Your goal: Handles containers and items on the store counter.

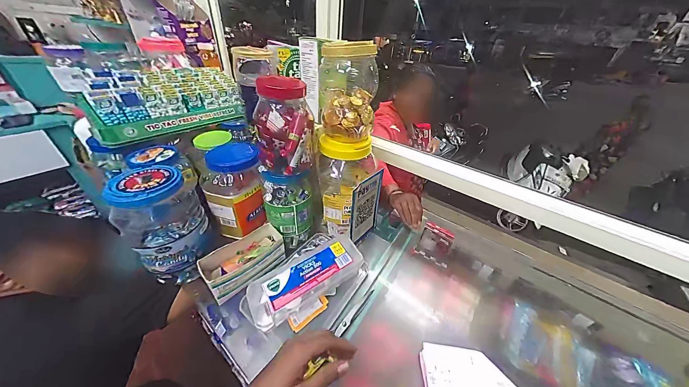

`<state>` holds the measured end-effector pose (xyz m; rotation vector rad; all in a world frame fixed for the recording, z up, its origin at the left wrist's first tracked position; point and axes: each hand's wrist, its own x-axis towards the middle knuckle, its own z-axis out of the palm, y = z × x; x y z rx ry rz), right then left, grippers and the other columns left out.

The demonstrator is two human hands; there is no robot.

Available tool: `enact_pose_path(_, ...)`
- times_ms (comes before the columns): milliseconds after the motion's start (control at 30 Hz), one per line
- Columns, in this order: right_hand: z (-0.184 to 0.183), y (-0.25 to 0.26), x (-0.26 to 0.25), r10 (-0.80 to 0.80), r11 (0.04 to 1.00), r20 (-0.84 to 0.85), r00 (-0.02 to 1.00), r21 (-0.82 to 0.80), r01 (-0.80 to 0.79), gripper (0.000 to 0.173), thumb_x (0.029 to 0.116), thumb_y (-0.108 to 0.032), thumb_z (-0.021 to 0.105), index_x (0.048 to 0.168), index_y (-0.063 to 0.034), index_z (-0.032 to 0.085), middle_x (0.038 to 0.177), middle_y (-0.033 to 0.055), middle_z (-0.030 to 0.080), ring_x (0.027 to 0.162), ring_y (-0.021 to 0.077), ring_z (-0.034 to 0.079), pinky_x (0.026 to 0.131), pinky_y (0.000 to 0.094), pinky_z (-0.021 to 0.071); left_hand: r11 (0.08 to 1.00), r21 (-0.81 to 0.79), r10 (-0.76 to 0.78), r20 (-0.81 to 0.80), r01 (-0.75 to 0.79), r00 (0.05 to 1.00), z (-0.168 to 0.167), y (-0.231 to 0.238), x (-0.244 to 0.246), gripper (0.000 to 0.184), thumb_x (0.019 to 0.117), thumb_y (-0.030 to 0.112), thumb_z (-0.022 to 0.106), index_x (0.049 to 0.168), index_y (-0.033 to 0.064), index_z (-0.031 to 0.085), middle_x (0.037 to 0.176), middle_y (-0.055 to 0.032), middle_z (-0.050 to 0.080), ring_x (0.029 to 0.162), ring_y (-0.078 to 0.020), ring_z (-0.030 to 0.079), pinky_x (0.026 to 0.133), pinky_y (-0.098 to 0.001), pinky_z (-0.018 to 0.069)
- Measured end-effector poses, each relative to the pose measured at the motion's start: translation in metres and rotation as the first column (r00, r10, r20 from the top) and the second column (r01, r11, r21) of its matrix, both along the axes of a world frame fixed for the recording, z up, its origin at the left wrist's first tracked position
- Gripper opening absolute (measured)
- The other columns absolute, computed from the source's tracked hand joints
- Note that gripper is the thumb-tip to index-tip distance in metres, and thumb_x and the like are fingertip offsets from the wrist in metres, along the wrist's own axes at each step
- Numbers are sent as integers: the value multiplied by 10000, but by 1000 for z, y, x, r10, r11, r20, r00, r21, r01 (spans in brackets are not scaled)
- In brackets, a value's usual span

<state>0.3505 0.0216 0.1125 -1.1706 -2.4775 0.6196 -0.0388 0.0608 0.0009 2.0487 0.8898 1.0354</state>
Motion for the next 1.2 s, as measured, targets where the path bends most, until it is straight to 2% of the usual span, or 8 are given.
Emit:
enact_pose_path(100, 22, 95, -47, 28, 945, -80, 996, 327, -1, 422, 965, -362, 632, 1238, -49, 703, 1104, 105, 748, 937, 220, 731, 825, 422, 604, 986, 124, 114, 17, -115, 993, 14, 21, 2, 302, 1032, 216, 576, 1225, 17, 697, 1168, -120, 716, 1081, -143, 677, 964, -329, 545)
enact_pose_path(200, 83, 194, -128, 17, 879, -297, 955, 460, 128, 646, 939, -450, 684, 1412, -29, 556, 1280, 160, 672, 1139, 258, 677, 970, 472, 555, 935, 227, 268, 59, -274, 962, 42, 50, 6, 355, 1016, 243, 608, 1294, 28, 660, 1261, -129, 687, 1177, -165, 651, 1018, -338, 525)
enact_pose_path(367, 143, 325, -238, -137, 893, -568, 812, 284, 349, 1445, 650, -568, 903, 1654, -172, -58, 1573, 294, 345, 1337, 453, 497, 1024, 647, 450, 797, 212, 512, 257, -565, 819, 81, 122, 6, 491, 1002, 219, 611, 1413, -40, 540, 1379, -232, 585, 1251, -259, 604, 1054, -378, 505)
enact_pose_path(467, 143, 339, -273, -257, 894, -621, 740, 138, 426, 1570, 616, -496, 959, 1615, -222, -221, 1437, 315, 490, 1170, 438, 617, 935, 616, 504, 817, 215, 502, 188, -535, 844, 83, 127, 5, 552, 996, 251, 619, 1456, -29, 498, 1418, -239, 551, 1295, -267, 575, 1088, -393, 479)
enact_pose_path(800, 100, 289, -206, 125, 798, -866, 483, 378, 470, 1382, 651, -288, 954, 1613, -31, -3, 1461, 209, 482, 1189, 192, 635, 961, 351, 582, 865, 91, 476, 167, -494, 864, 50, 111, -10, 588, 997, 265, 624, 1488, -15, 458, 1440, -223, 536, 1240, -226, 612, 1024, -345, 527)
enact_pose_path(900, 66, 225, -142, -83, 812, -828, 555, 266, 519, 1337, 667, -271, 924, 1596, -63, -16, 1372, 111, 543, 1125, 105, 658, 915, 307, 597, 879, 88, 457, 120, -468, 881, 45, 110, -16, 583, 999, 272, 616, 1490, -1, 462, 1446, -221, 530, 1239, -230, 613, 1023, -341, 525)
enact_pose_path(1000, 1, 179, -105, -356, 752, -712, 606, 167, 638, 1415, 573, -486, 900, 1577, 42, 53, 1401, 219, 506, 1151, 78, 602, 943, 262, 527, 874, 103, 464, 114, -474, 879, 48, 117, -19, 567, 1006, 275, 610, 1480, -6, 474, 1447, -228, 529, 1261, -250, 602, 1046, -356, 510)
enact_pose_path(1200, -128, 132, -86, -394, 830, -660, 640, 43, 556, 1510, 442, -527, 924, 1586, 50, 123, 1537, 256, 412, 1349, 125, 517, 1051, 270, 489, 818, 146, 527, 196, -556, 827, 69, 145, -7, 581, 1000, 245, 620, 1489, -23, 456, 1498, -250, 475, 1357, -302, 523, 1118, -424, 450)
